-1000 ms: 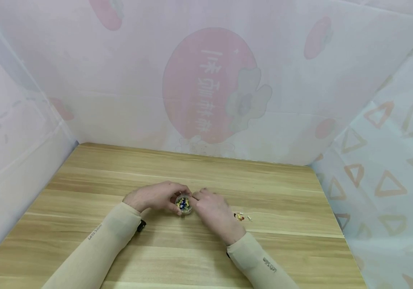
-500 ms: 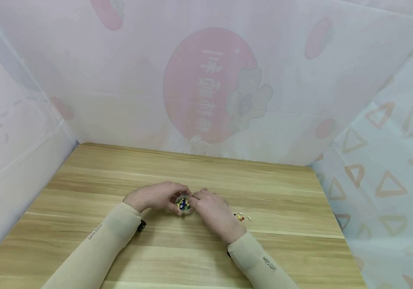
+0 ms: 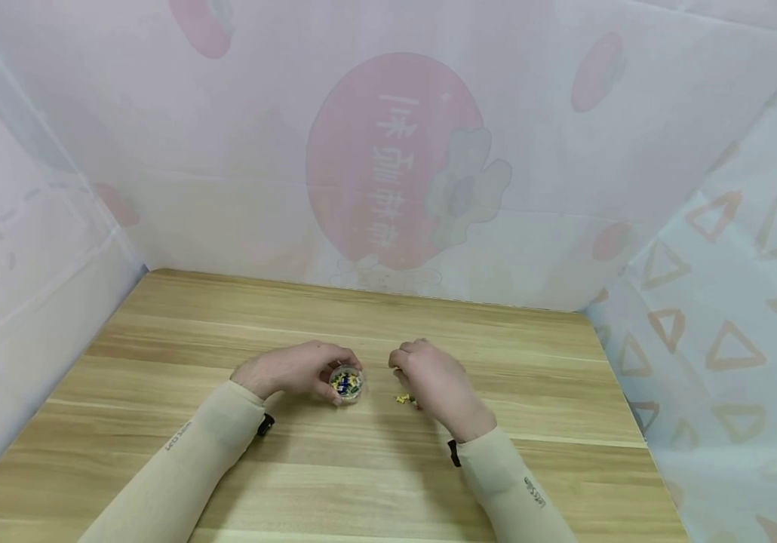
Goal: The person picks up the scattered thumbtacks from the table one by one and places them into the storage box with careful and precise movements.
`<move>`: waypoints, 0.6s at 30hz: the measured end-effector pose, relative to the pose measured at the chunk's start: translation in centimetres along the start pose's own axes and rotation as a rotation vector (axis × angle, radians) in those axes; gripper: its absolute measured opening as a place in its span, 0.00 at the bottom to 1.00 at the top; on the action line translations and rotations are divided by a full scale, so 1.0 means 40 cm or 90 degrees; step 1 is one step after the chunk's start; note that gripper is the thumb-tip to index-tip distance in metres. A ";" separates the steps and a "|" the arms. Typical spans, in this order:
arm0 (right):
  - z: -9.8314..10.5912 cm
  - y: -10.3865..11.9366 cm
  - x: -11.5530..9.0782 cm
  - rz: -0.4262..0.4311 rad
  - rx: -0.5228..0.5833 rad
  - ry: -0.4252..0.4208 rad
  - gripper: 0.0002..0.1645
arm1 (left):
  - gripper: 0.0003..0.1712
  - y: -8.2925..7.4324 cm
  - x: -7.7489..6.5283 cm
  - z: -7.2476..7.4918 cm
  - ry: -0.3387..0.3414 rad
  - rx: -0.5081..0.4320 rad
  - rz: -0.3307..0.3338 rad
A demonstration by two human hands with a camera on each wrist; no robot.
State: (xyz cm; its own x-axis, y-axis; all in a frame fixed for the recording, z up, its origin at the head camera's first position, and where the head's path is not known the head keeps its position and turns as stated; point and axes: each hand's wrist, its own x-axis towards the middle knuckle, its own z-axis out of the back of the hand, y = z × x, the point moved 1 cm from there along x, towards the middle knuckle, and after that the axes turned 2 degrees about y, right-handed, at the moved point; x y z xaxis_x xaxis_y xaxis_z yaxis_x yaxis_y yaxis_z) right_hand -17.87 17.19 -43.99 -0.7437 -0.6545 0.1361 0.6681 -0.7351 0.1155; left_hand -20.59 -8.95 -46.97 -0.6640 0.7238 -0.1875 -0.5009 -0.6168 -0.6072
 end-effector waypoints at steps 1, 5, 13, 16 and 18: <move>0.000 -0.003 -0.001 -0.006 0.001 0.004 0.07 | 0.31 0.000 0.000 0.000 0.000 0.002 0.001; 0.000 -0.006 -0.006 -0.016 0.004 0.028 0.06 | 0.31 0.001 0.001 -0.001 0.000 0.012 0.002; -0.021 0.011 -0.010 -0.039 0.012 0.108 0.04 | 0.31 -0.001 -0.001 0.002 0.000 0.006 -0.005; -0.028 0.019 -0.011 -0.049 0.015 0.116 0.04 | 0.31 -0.001 -0.002 0.002 0.000 0.005 -0.006; -0.032 0.024 -0.012 -0.052 0.016 0.117 0.05 | 0.31 -0.001 -0.002 0.002 0.000 0.006 -0.005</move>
State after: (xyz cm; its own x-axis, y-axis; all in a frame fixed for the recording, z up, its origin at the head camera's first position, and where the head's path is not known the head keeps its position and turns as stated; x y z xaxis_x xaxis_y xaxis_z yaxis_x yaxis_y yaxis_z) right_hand -16.91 16.57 -45.19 -0.7862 -0.6153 -0.0566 0.6035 -0.7843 0.1436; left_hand -20.56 -8.99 -46.86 -0.6603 0.7285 -0.1825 -0.5113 -0.6141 -0.6013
